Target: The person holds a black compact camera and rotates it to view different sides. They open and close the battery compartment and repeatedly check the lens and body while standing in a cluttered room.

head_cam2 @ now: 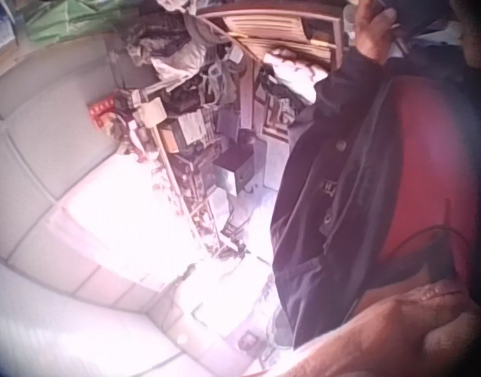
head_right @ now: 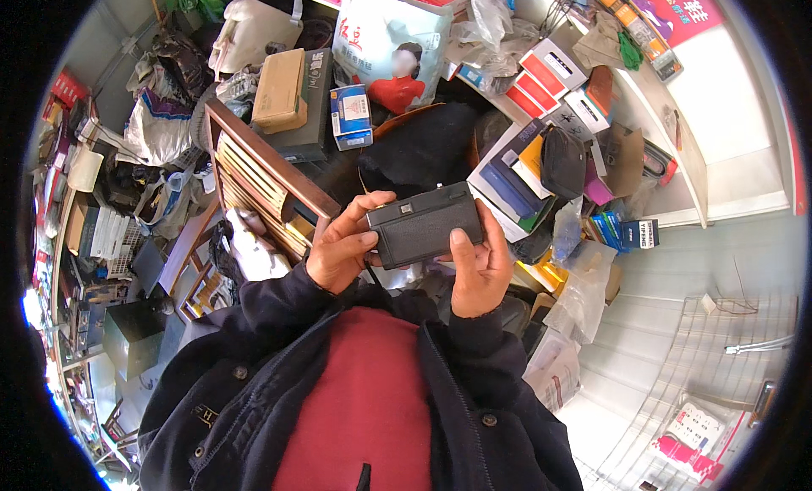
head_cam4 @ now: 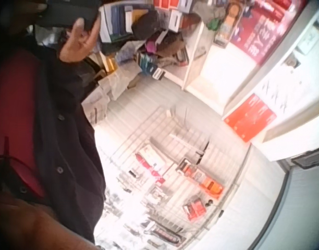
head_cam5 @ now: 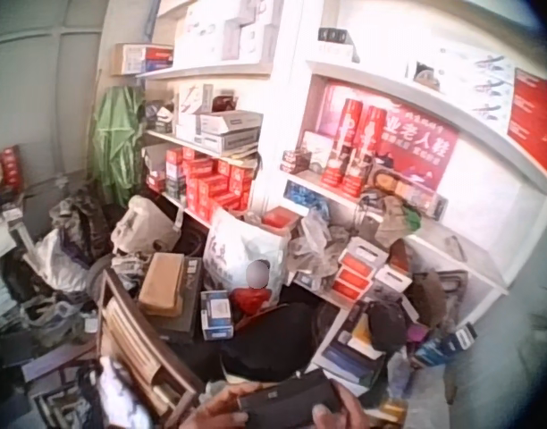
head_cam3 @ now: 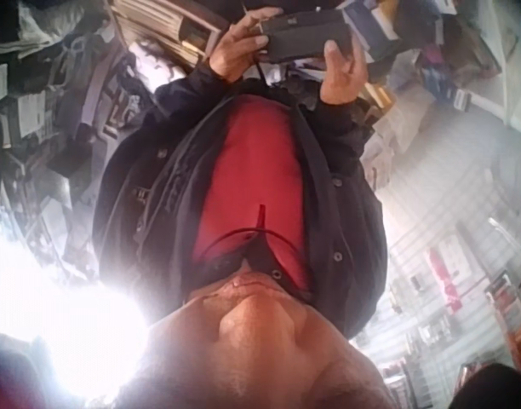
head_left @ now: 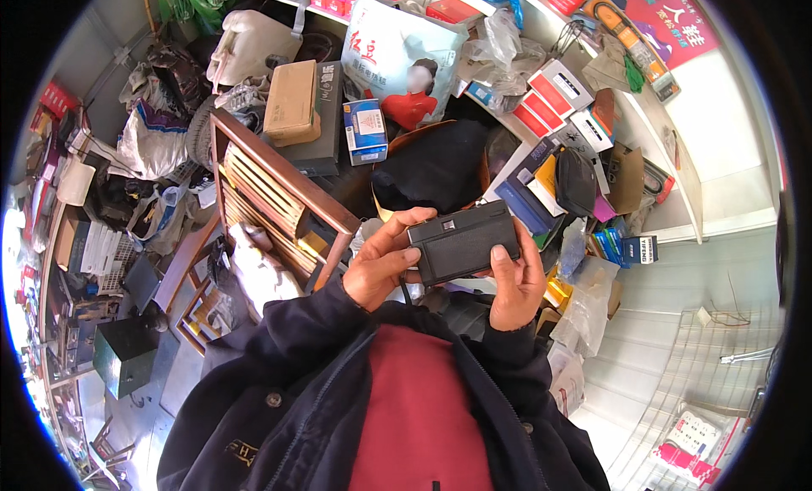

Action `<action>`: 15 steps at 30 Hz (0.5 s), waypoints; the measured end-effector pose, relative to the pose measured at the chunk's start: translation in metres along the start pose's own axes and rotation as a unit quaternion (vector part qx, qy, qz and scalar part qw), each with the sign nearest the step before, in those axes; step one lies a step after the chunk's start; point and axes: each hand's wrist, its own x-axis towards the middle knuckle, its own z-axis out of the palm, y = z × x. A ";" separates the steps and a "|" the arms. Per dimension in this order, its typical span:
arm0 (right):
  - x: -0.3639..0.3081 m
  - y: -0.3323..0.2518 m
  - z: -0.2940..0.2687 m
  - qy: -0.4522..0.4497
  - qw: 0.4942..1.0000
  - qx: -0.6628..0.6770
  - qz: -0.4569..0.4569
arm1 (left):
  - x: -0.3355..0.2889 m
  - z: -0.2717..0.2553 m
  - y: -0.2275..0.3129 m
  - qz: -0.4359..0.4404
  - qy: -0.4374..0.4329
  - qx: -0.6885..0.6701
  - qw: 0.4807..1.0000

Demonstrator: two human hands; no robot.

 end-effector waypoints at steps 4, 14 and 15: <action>0.002 0.000 0.004 -0.023 0.996 -0.089 -0.011 | -0.001 -0.001 -0.003 0.005 0.001 0.009 1.000; 0.005 -0.004 0.013 -0.057 0.988 -0.144 -0.013 | -0.001 -0.009 -0.007 0.016 -0.020 0.032 0.999; 0.005 -0.005 0.014 -0.049 0.990 -0.131 -0.009 | -0.002 -0.009 -0.007 0.014 -0.020 0.033 0.999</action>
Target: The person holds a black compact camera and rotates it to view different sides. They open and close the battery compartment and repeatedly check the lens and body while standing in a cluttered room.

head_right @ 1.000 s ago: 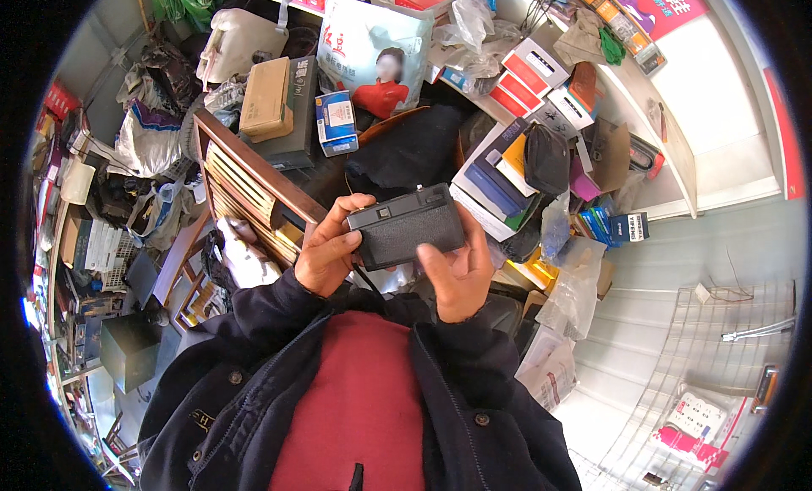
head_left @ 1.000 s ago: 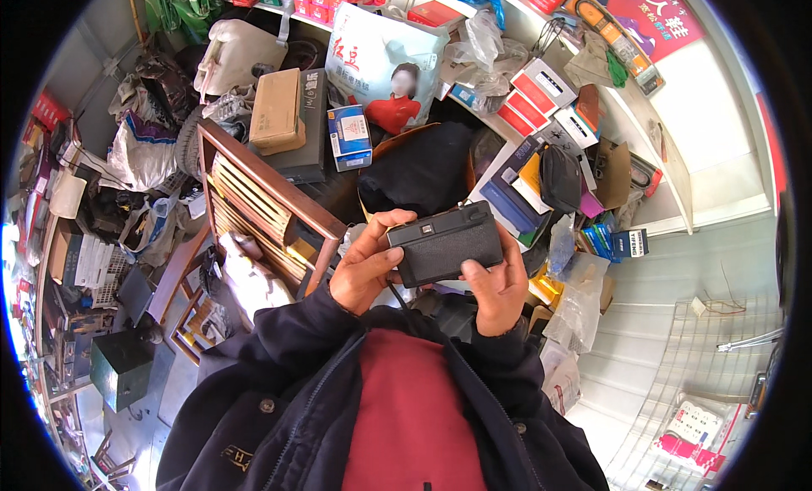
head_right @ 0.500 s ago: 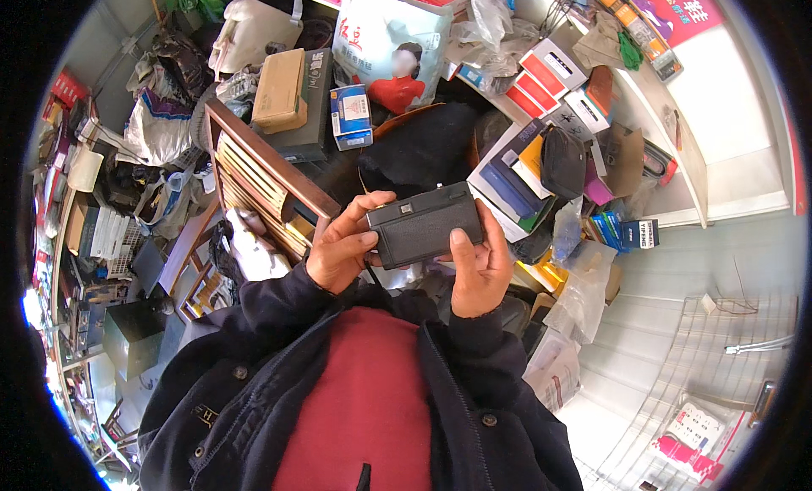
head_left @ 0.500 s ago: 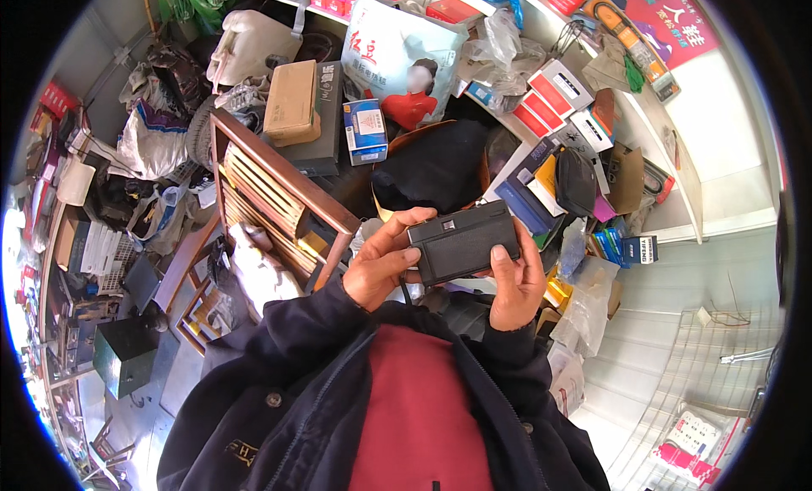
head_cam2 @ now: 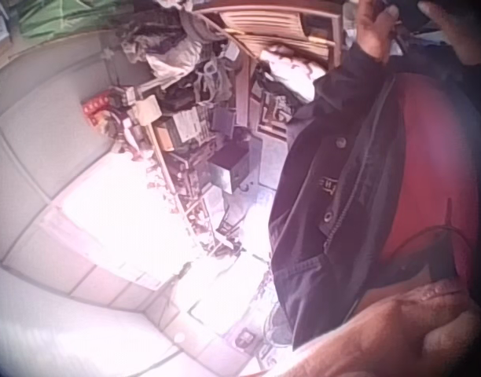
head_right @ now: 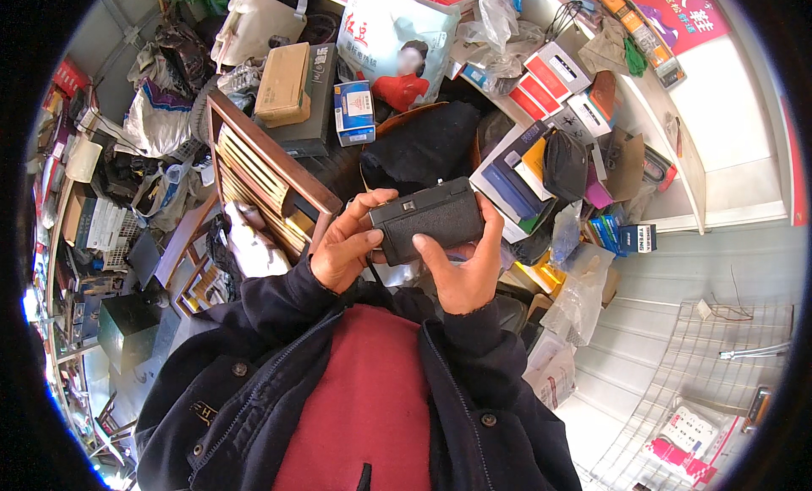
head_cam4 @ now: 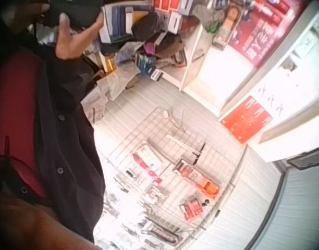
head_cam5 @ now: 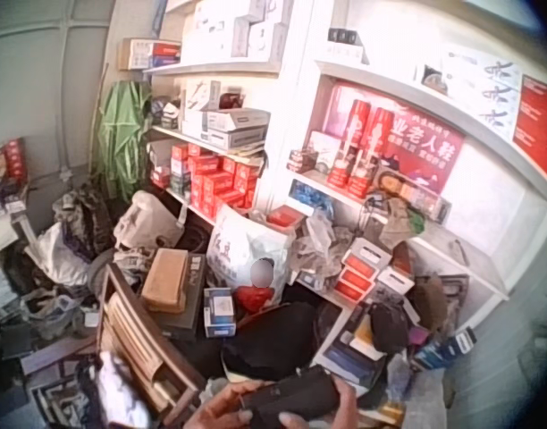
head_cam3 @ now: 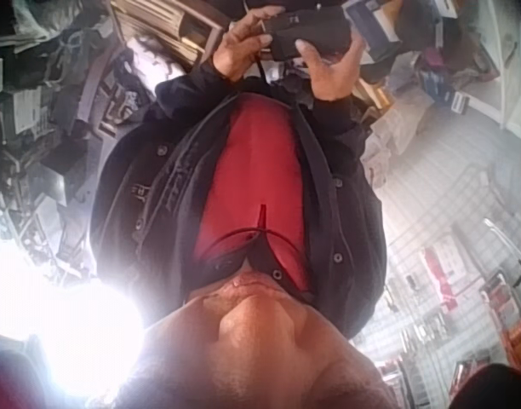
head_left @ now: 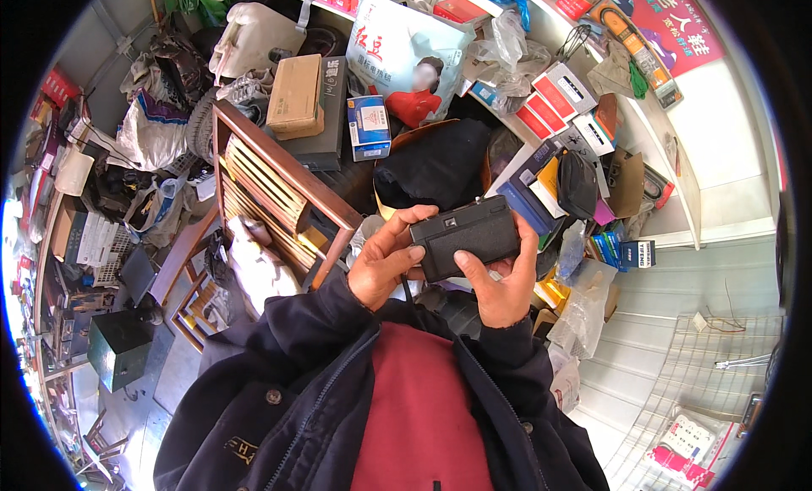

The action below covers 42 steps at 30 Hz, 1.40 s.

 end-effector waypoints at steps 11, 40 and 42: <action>-0.001 0.000 -0.001 0.037 0.998 0.037 -0.033 | 0.004 -0.004 -0.005 0.023 0.011 -0.034 0.999; 0.003 -0.002 -0.006 0.017 0.999 0.046 0.008 | 0.005 -0.002 -0.005 0.005 0.044 -0.041 0.998; 0.005 -0.005 -0.008 -0.003 0.999 -0.032 -0.023 | 0.004 0.001 -0.003 0.005 0.040 -0.075 0.996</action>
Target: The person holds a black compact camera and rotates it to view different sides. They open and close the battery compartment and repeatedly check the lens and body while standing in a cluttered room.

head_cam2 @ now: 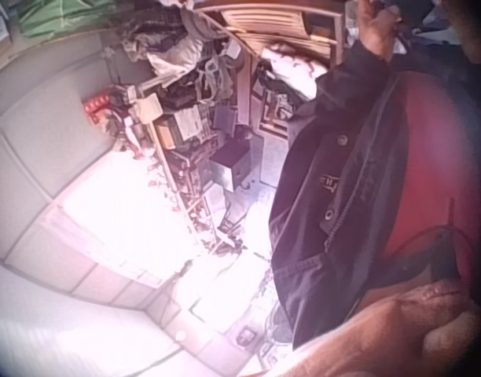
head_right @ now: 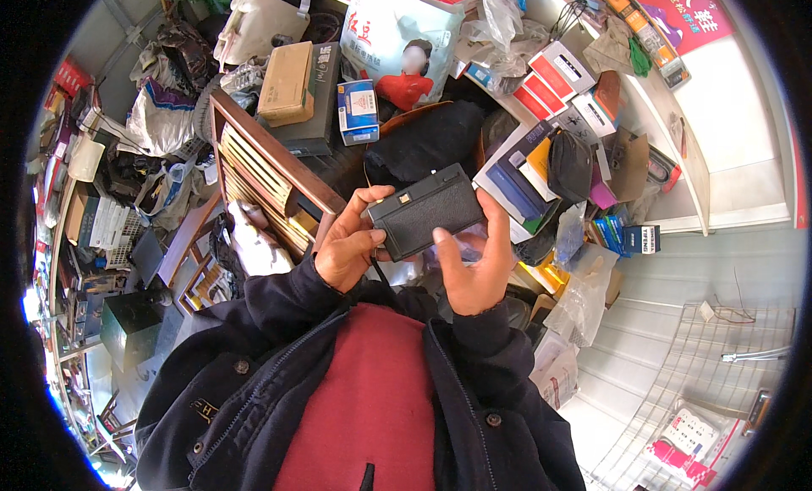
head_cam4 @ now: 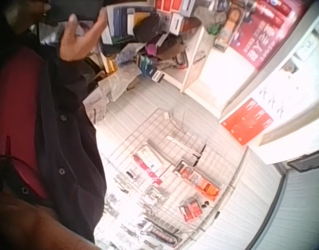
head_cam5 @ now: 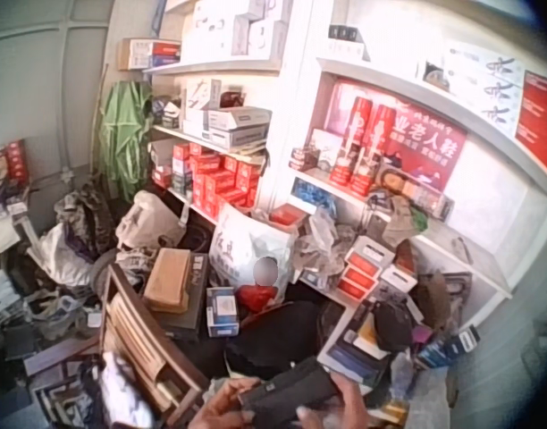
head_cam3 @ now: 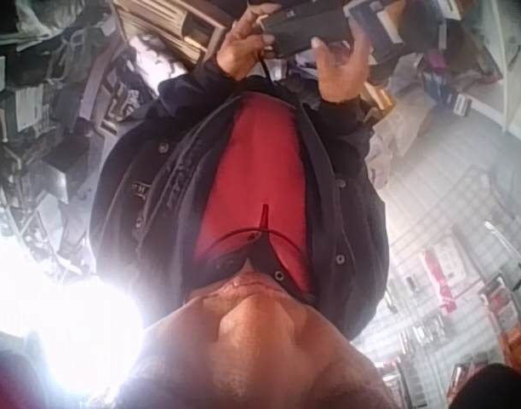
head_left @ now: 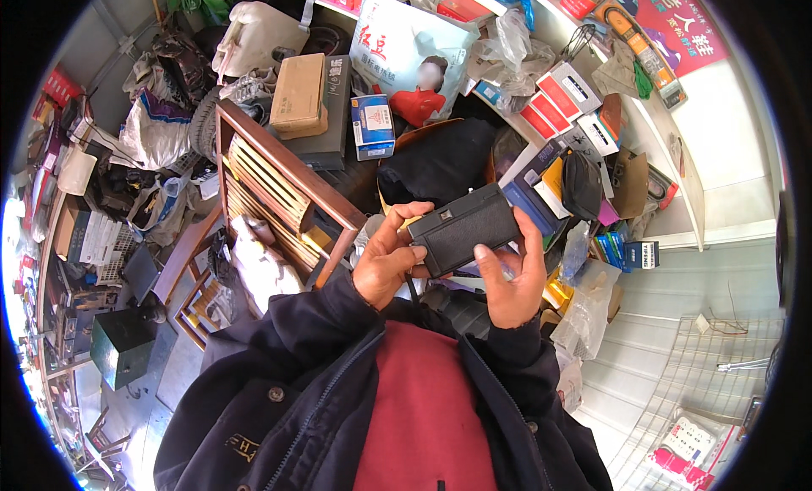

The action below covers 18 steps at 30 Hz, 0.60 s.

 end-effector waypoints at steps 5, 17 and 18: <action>0.009 -0.007 -0.006 -0.045 0.956 -0.251 -0.144 | 0.001 0.003 0.002 0.001 0.018 0.047 0.999; 0.015 -0.008 0.000 -0.156 0.919 -0.341 -0.122 | 0.003 0.004 0.004 -0.009 0.065 0.121 0.991; 0.016 -0.007 0.001 -0.157 0.919 -0.340 -0.123 | 0.003 0.003 0.004 -0.010 0.068 0.124 0.990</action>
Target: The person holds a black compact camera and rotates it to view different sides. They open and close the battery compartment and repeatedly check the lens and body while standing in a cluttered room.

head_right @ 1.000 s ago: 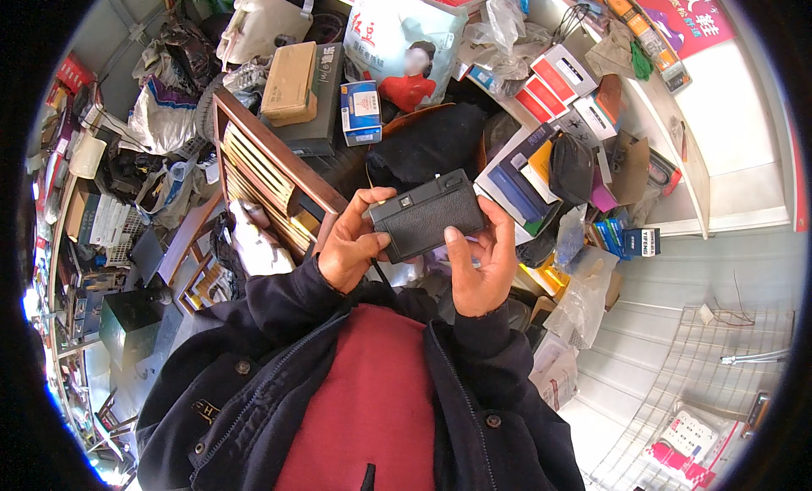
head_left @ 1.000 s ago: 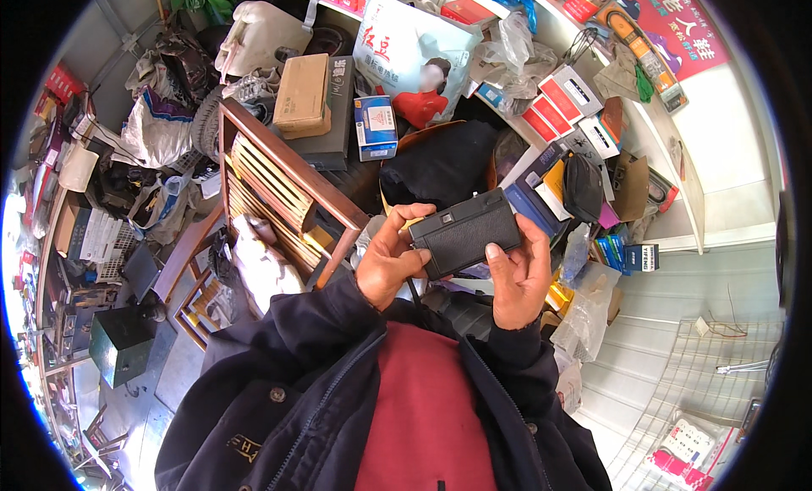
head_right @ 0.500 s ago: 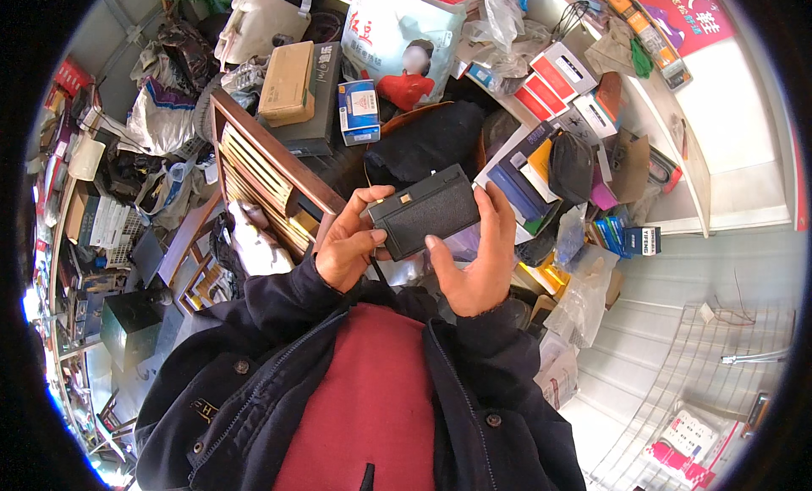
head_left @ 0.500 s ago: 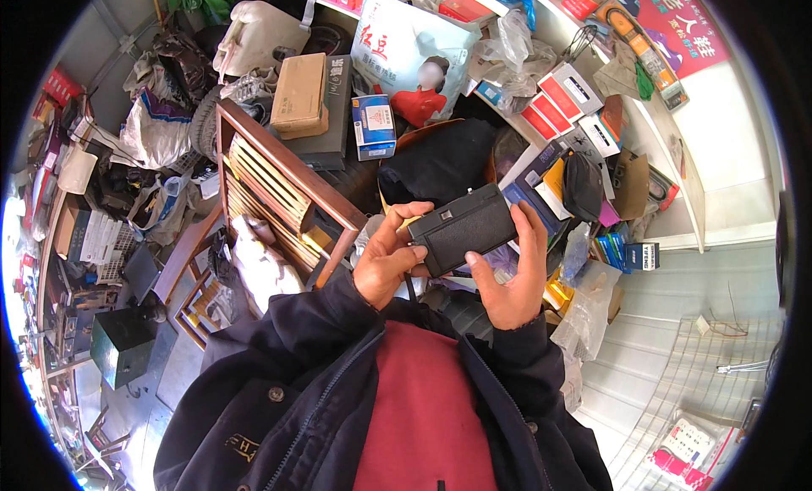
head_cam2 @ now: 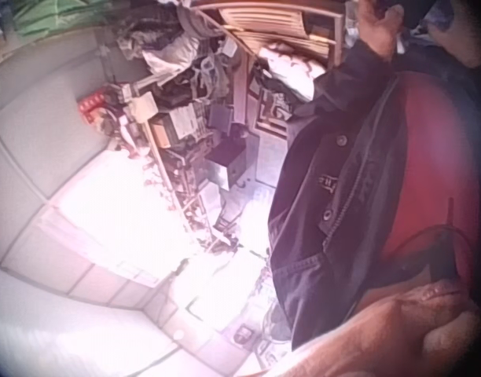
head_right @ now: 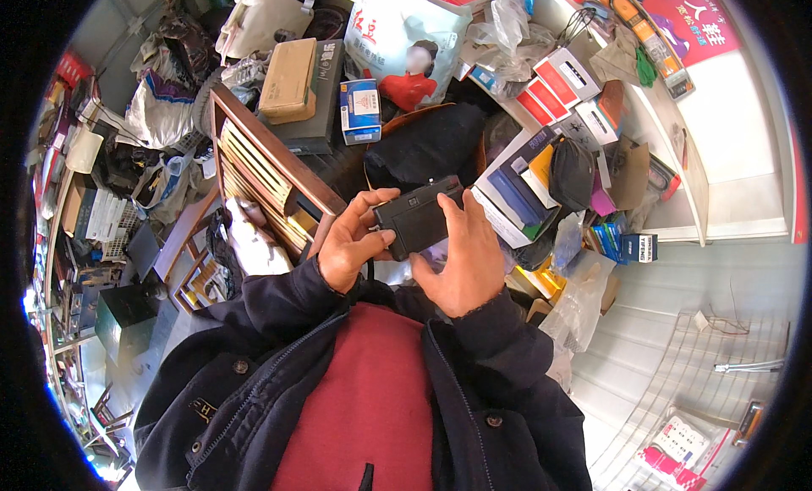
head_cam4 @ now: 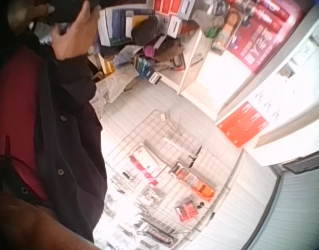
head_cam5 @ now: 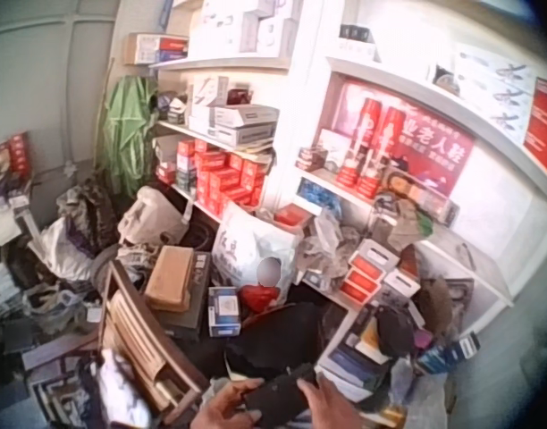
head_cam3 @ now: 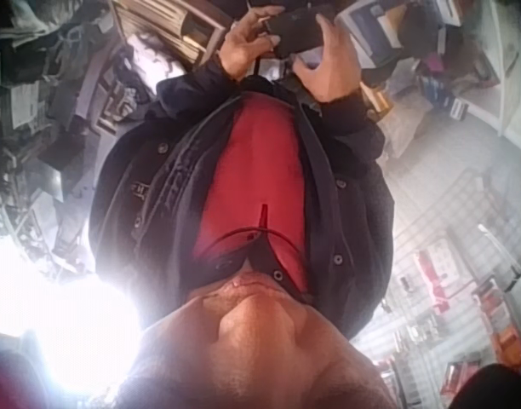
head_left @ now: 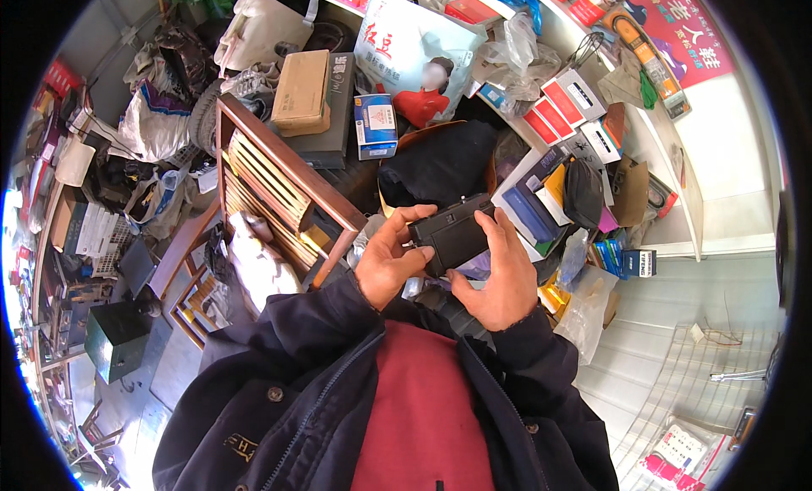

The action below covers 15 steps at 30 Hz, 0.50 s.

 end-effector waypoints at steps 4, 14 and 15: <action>0.007 0.001 0.001 -0.011 1.000 -0.013 -0.014 | 0.001 -0.001 -0.001 -0.008 -0.002 0.021 1.000; -0.003 -0.003 -0.011 -0.024 0.818 0.514 0.257 | 0.007 -0.011 -0.003 -0.002 0.019 -0.158 0.987; -0.008 -0.007 -0.007 -0.038 0.798 0.530 0.283 | 0.007 -0.011 -0.003 0.009 0.015 -0.157 0.987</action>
